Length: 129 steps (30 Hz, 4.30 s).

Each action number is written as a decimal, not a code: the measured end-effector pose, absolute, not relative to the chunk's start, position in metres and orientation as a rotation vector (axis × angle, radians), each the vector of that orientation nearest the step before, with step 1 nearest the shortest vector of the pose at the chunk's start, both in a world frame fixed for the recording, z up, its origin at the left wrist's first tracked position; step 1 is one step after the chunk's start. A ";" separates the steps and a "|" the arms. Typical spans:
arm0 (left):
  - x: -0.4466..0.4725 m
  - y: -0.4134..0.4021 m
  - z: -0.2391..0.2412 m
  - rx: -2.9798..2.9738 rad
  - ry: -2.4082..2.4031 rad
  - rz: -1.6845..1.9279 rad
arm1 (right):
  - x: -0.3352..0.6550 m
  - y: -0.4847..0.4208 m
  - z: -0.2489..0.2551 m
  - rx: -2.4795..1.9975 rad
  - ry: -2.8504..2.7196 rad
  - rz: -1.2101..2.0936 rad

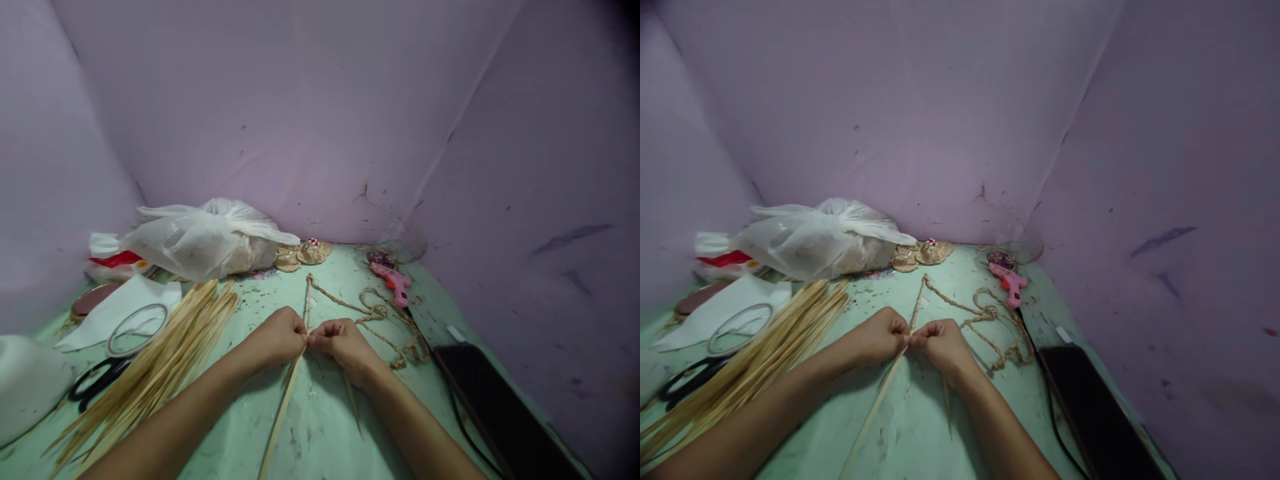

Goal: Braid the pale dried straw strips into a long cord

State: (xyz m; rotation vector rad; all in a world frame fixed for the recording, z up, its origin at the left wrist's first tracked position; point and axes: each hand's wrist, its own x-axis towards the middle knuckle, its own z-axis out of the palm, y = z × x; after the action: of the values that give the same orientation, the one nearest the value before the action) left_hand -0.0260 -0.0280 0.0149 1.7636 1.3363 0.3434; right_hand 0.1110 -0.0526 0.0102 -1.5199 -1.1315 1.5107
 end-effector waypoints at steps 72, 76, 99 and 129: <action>-0.034 -0.020 0.031 1.349 1.347 0.170 | 0.113 -0.050 -0.005 -1.431 -1.198 1.466; -0.030 -0.020 0.022 1.308 1.323 0.256 | 0.112 -0.050 -0.003 -1.411 -1.184 1.499; -0.015 -0.032 0.020 1.330 1.195 0.508 | 0.116 -0.053 0.007 -1.352 -0.961 1.746; -0.022 -0.030 0.028 0.804 0.981 0.273 | 0.113 -0.048 -0.001 -1.164 -1.104 1.689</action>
State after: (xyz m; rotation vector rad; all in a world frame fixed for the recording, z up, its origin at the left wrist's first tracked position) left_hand -0.0215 -0.0298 0.0277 0.8040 0.9812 0.2733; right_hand 0.1133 -0.0481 -0.0007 -1.1645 -1.1037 1.6887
